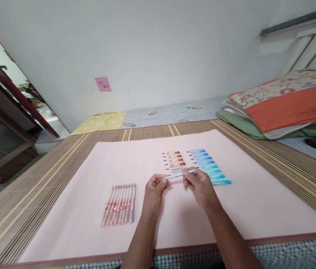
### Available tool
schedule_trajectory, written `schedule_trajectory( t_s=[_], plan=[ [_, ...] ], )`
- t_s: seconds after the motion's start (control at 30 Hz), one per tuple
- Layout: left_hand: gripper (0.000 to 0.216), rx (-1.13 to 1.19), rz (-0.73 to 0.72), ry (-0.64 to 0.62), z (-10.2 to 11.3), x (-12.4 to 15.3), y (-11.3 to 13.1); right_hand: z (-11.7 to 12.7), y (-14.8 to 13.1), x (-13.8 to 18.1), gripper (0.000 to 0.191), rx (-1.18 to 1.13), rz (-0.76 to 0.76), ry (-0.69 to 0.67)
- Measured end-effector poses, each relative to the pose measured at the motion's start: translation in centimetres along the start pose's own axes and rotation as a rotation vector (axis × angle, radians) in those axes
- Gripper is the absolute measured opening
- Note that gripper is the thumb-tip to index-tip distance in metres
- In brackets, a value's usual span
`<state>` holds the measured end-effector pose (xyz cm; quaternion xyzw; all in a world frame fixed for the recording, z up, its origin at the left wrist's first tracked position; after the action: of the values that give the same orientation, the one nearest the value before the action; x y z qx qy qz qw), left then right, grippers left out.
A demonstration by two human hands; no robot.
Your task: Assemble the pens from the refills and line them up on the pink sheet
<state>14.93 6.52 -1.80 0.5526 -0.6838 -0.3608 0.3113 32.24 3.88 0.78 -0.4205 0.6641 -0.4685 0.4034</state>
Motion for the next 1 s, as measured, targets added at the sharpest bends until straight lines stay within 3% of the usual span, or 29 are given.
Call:
schedule_trajectory(
  t_s=[0.1,0.27,0.5,0.73,1.0],
  plan=[
    [0.028,-0.027,-0.037,-0.020,-0.5,0.2,0.7,-0.3,0.7,0.0,0.024,-0.080,-0.047,-0.037],
    [0.028,0.029,0.038,-0.067,-1.4,0.6,0.1,-1.9,1.4,0.4,0.024,-0.030,-0.054,-0.182],
    [0.032,-0.058,-0.057,-0.057,-1.1,0.6,0.8,-1.4,1.9,0.2,0.033,-0.006,-0.055,-0.075],
    [0.041,-0.139,0.032,-0.071,-1.4,0.6,-0.5,-1.5,1.8,0.3,0.033,0.041,-0.040,-0.057],
    [0.025,-0.338,-0.169,-0.064,-1.7,1.0,2.1,-1.6,2.1,0.3,0.039,0.017,-0.075,-0.108]
  ],
)
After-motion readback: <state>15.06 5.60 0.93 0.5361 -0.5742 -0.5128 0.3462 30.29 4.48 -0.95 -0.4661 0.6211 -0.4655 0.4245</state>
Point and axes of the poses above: each hand's wrist, its own x-axis away from the middle knuckle, its own z-axis out of the back of the hand, y = z × x, the point moved 10 cm from there along -x, towards the middle knuckle, and after that the axes turned 3 degrees about x, right-handed, at the moved point
